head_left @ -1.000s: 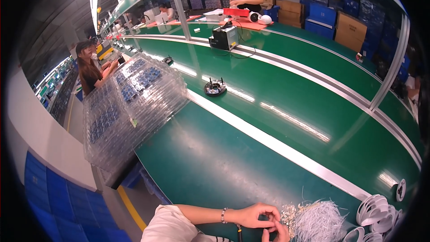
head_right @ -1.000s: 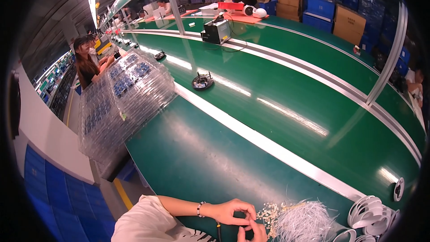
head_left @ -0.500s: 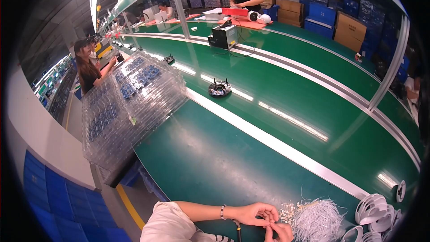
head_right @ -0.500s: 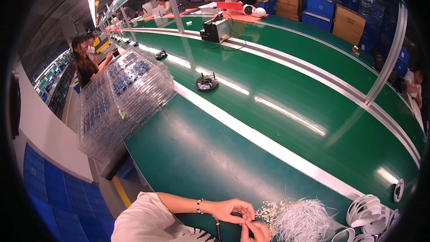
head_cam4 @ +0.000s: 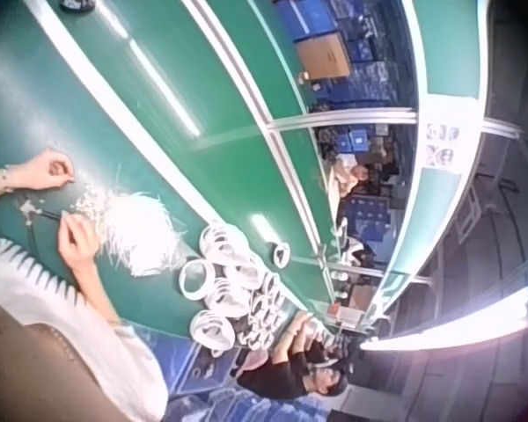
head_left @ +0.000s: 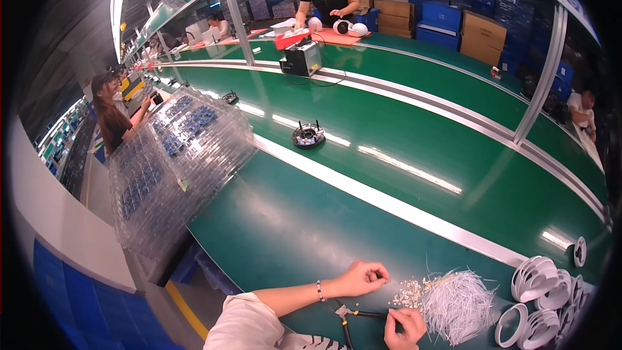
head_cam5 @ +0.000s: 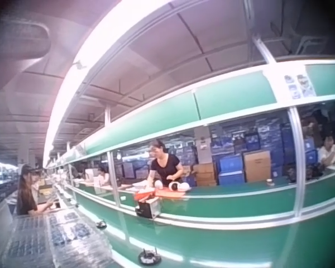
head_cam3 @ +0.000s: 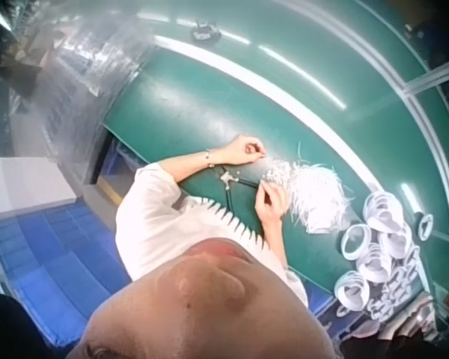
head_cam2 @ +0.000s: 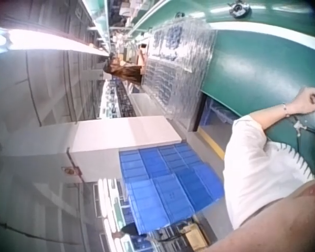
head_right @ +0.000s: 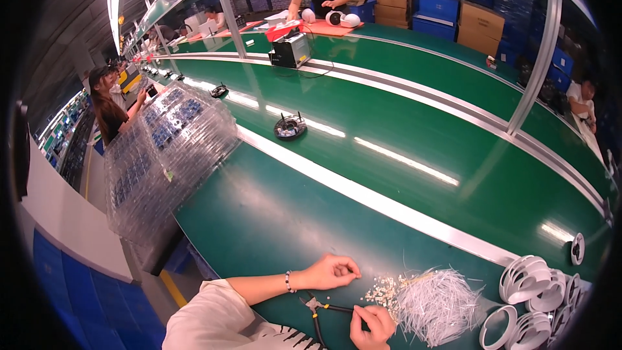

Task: Assembling components of a circular lighting fixture or electronic housing on an assembly line.

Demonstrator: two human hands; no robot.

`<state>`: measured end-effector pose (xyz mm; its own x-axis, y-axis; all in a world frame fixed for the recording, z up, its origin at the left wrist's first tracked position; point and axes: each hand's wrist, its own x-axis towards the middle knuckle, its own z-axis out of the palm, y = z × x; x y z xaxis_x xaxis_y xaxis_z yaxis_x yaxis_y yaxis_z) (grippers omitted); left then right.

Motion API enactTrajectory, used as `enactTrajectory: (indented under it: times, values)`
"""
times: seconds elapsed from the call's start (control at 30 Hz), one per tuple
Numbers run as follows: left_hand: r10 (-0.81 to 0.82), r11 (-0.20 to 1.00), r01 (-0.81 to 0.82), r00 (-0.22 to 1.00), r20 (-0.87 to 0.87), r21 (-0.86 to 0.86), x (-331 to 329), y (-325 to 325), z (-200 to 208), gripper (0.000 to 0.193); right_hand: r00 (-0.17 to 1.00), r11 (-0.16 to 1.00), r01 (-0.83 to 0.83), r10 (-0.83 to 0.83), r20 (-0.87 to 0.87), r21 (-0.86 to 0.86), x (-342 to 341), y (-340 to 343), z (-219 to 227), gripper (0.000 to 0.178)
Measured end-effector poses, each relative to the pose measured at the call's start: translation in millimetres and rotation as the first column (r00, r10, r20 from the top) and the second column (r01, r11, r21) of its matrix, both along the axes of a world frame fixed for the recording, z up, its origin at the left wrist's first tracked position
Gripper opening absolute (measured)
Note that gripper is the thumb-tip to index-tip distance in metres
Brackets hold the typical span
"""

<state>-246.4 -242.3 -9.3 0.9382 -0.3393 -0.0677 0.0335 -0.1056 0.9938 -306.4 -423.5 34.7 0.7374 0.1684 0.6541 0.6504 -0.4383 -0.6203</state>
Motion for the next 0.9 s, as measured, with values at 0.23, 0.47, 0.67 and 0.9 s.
enactTrajectory:
  times: [0.23,0.47,0.67,0.9]
  values:
    - [0.053,0.977,-0.101,0.968,0.245,0.186,3.4,1.5,1.7,0.012,0.998,0.998,-0.046,0.044,0.044,0.044,-3.4,1.8,-10.3,0.019]
    - [0.073,0.977,-0.134,0.941,0.331,0.165,2.4,-2.6,12.1,0.011,0.998,0.999,-0.036,0.034,0.046,0.038,-7.0,0.2,-8.5,0.02]
    - [0.011,0.977,-0.102,0.902,0.432,0.188,2.1,-3.0,3.2,0.012,0.999,0.999,-0.023,0.022,0.046,0.033,-4.5,0.5,-9.6,0.019]
    - [-0.017,0.965,-0.135,0.822,0.569,0.224,3.4,-2.8,3.3,0.011,0.999,0.998,-0.027,0.025,0.037,0.051,-4.2,1.1,-9.8,0.018]
